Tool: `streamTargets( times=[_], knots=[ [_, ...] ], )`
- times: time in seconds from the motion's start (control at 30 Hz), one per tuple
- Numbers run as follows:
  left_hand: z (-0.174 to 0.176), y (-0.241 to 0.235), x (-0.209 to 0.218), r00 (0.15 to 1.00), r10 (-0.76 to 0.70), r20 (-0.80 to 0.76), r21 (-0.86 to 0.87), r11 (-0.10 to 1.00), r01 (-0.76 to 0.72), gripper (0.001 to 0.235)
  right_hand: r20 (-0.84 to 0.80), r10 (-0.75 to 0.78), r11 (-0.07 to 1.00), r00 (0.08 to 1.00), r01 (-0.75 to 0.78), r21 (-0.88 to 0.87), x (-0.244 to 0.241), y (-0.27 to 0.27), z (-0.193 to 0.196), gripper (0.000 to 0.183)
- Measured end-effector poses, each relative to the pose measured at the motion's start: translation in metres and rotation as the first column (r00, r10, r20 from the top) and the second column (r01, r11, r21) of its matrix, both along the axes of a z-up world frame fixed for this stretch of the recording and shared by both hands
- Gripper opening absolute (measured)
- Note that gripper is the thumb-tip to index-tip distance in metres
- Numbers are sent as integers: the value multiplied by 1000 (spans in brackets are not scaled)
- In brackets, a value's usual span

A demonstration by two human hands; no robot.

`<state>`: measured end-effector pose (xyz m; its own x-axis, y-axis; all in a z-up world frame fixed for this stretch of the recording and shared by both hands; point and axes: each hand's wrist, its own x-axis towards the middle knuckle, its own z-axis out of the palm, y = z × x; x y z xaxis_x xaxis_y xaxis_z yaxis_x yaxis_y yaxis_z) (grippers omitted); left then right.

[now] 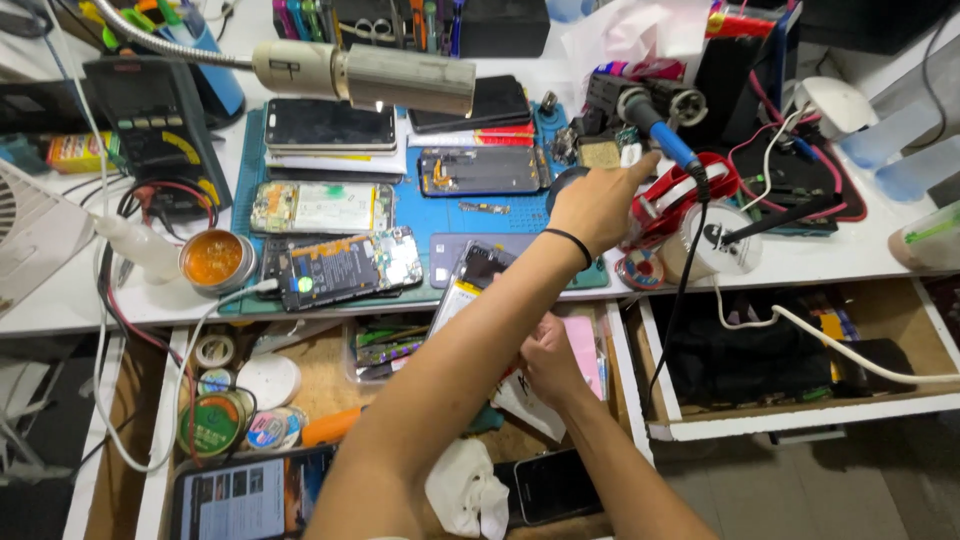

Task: The person handles a disassembled smartphone, repeatedly picking up and placing small screws on the workbench. They rotate the phone to inspect the back and sides, then use a small tool to work on the camera module area. The person continues to manipulate the phone and screws throughout the clip.

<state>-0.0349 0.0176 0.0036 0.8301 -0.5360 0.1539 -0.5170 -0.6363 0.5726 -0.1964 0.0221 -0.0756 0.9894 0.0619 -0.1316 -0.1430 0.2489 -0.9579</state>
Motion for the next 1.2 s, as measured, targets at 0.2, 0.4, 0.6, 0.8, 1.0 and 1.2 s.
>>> streamTargets(
  times=[0.2,0.4,0.6,0.8,1.0,1.2],
  knots=[
    [65,113,-88,984,163,-69,-149,974,-172,75,95,-35,987,995,20,157,8,-13,-64,38],
    [14,165,-159,931,361,62,-417,857,-304,76,162,22,995,986,-38,96,-1,-10,-42,54],
    [-6,163,-175,895,445,36,-510,778,-367,71,183,36,999,982,-35,-6,-3,-11,-45,54],
    [-20,159,-175,890,455,34,-483,787,-384,75,209,47,998,977,-57,40,-3,-9,-39,55],
    [-22,157,-172,884,461,74,-466,800,-378,76,227,57,995,972,-73,61,0,-17,-65,57],
    [-31,155,-170,860,471,198,-451,823,-347,80,248,75,996,966,-87,37,-5,-9,-37,58]
  ],
)
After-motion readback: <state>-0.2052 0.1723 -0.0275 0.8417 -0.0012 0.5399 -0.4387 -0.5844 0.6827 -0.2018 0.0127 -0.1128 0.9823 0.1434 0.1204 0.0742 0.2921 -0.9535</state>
